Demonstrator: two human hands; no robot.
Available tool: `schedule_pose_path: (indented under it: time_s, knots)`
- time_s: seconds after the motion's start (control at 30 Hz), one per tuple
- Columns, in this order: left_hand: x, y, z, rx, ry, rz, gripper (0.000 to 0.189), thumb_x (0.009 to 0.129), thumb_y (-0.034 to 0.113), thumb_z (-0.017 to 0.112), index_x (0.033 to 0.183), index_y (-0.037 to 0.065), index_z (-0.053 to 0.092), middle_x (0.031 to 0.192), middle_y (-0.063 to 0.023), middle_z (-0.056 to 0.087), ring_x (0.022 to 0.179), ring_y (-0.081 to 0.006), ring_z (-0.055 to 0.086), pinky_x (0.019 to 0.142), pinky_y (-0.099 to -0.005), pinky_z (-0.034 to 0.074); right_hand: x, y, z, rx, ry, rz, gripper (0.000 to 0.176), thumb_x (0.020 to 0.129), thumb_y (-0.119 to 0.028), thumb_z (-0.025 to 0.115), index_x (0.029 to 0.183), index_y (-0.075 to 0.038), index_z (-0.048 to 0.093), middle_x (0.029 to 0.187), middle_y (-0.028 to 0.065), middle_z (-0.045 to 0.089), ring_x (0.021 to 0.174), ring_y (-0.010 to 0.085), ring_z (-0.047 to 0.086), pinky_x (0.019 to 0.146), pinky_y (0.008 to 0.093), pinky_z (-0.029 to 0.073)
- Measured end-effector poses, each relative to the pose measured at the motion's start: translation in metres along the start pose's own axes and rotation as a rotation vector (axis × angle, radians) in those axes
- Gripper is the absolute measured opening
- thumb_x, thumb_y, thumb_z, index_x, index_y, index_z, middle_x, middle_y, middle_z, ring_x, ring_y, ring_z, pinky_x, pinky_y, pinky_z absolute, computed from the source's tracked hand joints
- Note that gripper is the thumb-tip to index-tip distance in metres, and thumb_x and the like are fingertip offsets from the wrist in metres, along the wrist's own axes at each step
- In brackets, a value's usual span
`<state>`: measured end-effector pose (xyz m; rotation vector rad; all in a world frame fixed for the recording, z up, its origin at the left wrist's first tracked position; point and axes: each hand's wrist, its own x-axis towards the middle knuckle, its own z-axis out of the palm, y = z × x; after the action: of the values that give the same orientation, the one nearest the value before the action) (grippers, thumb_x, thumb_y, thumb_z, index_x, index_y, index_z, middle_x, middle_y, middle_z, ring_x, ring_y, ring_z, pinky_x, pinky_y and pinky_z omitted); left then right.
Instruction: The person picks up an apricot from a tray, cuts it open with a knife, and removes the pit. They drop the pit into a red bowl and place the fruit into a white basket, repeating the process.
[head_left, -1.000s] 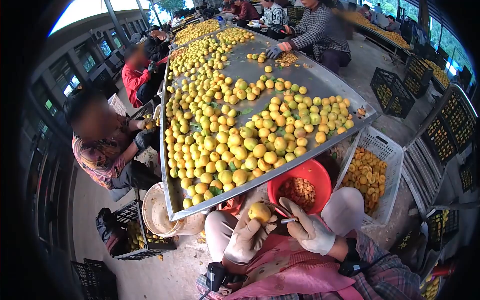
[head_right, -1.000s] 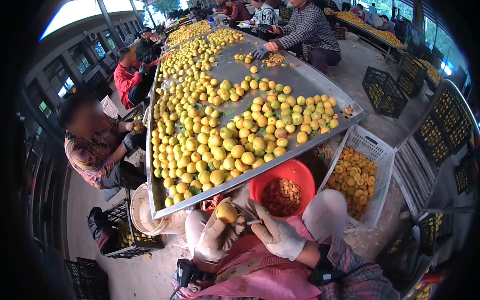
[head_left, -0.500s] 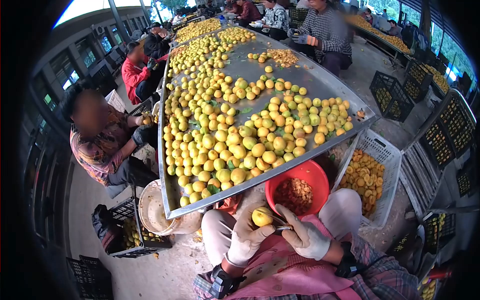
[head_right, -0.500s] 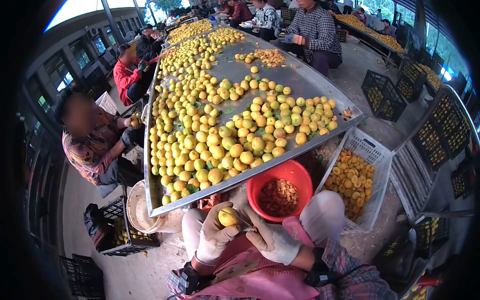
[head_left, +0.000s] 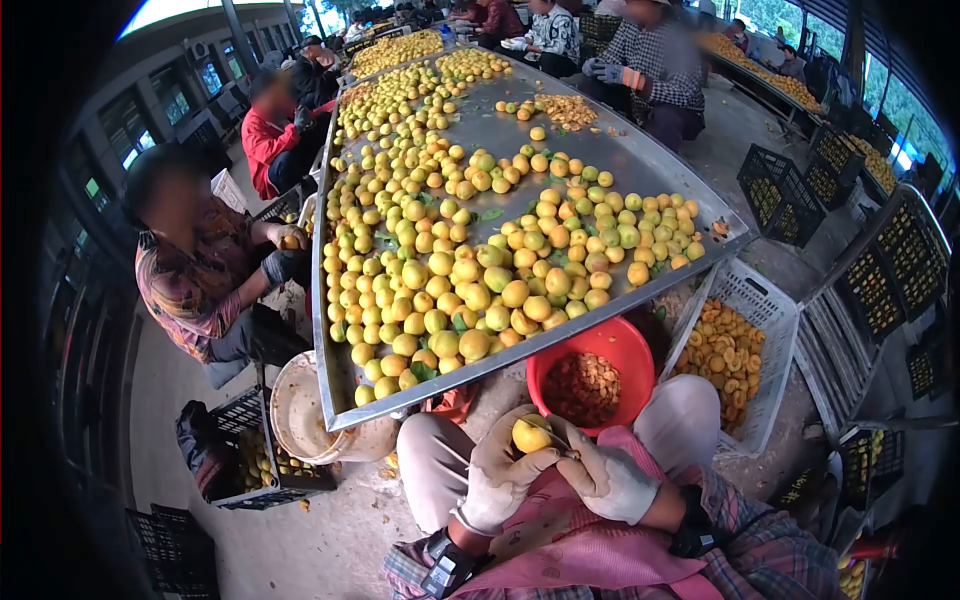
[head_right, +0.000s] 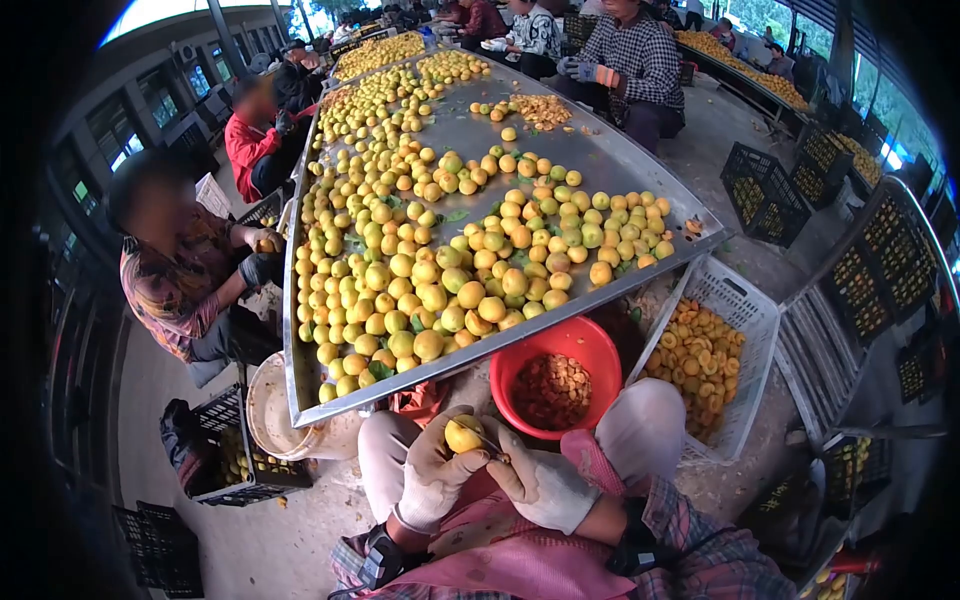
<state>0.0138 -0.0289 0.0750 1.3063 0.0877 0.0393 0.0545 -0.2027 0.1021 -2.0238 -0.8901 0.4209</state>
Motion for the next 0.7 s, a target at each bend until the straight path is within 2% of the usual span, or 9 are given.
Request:
schedule_pose_path:
  time_s: [0.1, 0.17, 0.23, 0.3, 0.4, 0.5, 0.57, 0.6, 0.7]
  knots:
    - [-0.001, 0.012, 0.007, -0.099, -0.025, 0.0, 0.063, 0.084, 0.026, 0.074, 0.13, -0.005, 0.043, 0.113, -0.0072, 0.058, 0.1, -0.0148, 0.057, 0.089, -0.0261, 0.045, 0.0, 0.004, 0.004, -0.004, 0.026, 0.006, 0.054, 0.097, -0.017, 0.047, 0.141, 0.007, 0.027, 0.126, 0.025, 0.053, 0.105, 0.0348, 0.061, 0.085, 0.0375, 0.05]
    - [0.0, 0.006, 0.006, -0.09, -0.002, 0.038, 0.063, 0.086, 0.032, 0.071, 0.13, -0.004, 0.044, 0.113, -0.0073, 0.058, 0.101, -0.0149, 0.056, 0.09, -0.0268, 0.045, 0.002, 0.012, 0.013, 0.011, 0.217, -0.182, 0.052, 0.098, -0.017, 0.045, 0.144, -0.001, 0.027, 0.119, 0.0226, 0.057, 0.09, 0.0373, 0.065, 0.072, 0.0388, 0.052]
    - [-0.002, 0.002, 0.008, -0.08, 0.024, 0.076, 0.064, 0.087, 0.038, 0.068, 0.129, -0.004, 0.045, 0.114, -0.0075, 0.058, 0.102, -0.015, 0.055, 0.091, -0.0276, 0.044, 0.001, 0.021, 0.02, -0.028, 0.248, -0.195, 0.052, 0.097, -0.015, 0.045, 0.144, 0.0, 0.027, 0.12, 0.023, 0.056, 0.088, 0.037, 0.065, 0.071, 0.0392, 0.053]
    - [-0.002, 0.002, 0.01, -0.279, -0.074, -0.032, 0.065, 0.089, 0.045, 0.063, 0.127, -0.004, 0.047, 0.114, -0.0073, 0.058, 0.104, -0.0152, 0.055, 0.092, -0.0283, 0.044, 0.001, 0.021, 0.018, -0.07, 0.278, -0.207, 0.052, 0.097, -0.013, 0.045, 0.143, 0.001, 0.027, 0.121, 0.0235, 0.056, 0.087, 0.0367, 0.065, 0.069, 0.0396, 0.053]
    - [-0.002, 0.009, 0.006, -0.166, -0.082, 0.031, 0.061, 0.089, 0.043, 0.064, 0.125, -0.004, 0.048, 0.112, -0.0071, 0.059, 0.103, -0.0151, 0.055, 0.091, -0.0278, 0.044, 0.002, 0.01, 0.006, -0.041, 0.237, -0.204, 0.052, 0.095, -0.01, 0.046, 0.142, 0.003, 0.029, 0.123, 0.0242, 0.055, 0.088, 0.0353, 0.065, 0.069, 0.0398, 0.053]
    - [-0.002, 0.02, 0.003, 0.04, -0.064, 0.042, 0.057, 0.089, 0.04, 0.065, 0.123, -0.003, 0.05, 0.11, -0.0071, 0.06, 0.101, -0.015, 0.056, 0.091, -0.0278, 0.043, 0.003, 0.006, -0.003, -0.17, 0.156, -0.164, 0.057, 0.095, -0.019, 0.05, 0.143, 0.002, 0.027, 0.113, 0.0228, 0.06, 0.091, 0.0349, 0.065, 0.075, 0.0395, 0.052]
    - [-0.001, 0.024, 0.0, 0.098, -0.073, 0.035, 0.055, 0.089, 0.039, 0.065, 0.123, -0.002, 0.05, 0.109, -0.007, 0.06, 0.101, -0.0149, 0.056, 0.091, -0.0276, 0.043, 0.005, 0.0, -0.012, 0.001, 0.002, 0.016, 0.057, 0.096, -0.021, 0.049, 0.144, 0.0, 0.027, 0.114, 0.0229, 0.06, 0.092, 0.0336, 0.065, 0.075, 0.0388, 0.052]
    - [-0.001, 0.025, 0.0, 0.156, -0.08, 0.028, 0.053, 0.089, 0.037, 0.065, 0.123, -0.002, 0.051, 0.108, -0.007, 0.06, 0.1, -0.0149, 0.056, 0.091, -0.0275, 0.043, 0.006, -0.001, -0.013, -0.001, 0.001, 0.015, 0.057, 0.096, -0.021, 0.049, 0.144, 0.0, 0.027, 0.114, 0.0229, 0.06, 0.092, 0.0336, 0.065, 0.075, 0.0388, 0.052]
    - [-0.003, 0.019, 0.0, 0.018, -0.063, 0.022, 0.053, 0.09, 0.037, 0.065, 0.123, -0.002, 0.051, 0.109, -0.0068, 0.06, 0.1, -0.0146, 0.056, 0.091, -0.0275, 0.043, 0.007, -0.002, -0.015, -0.01, -0.077, 0.09, 0.058, 0.096, -0.023, 0.049, 0.144, -0.001, 0.027, 0.117, 0.0233, 0.059, 0.095, 0.0343, 0.064, 0.077, 0.0395, 0.052]
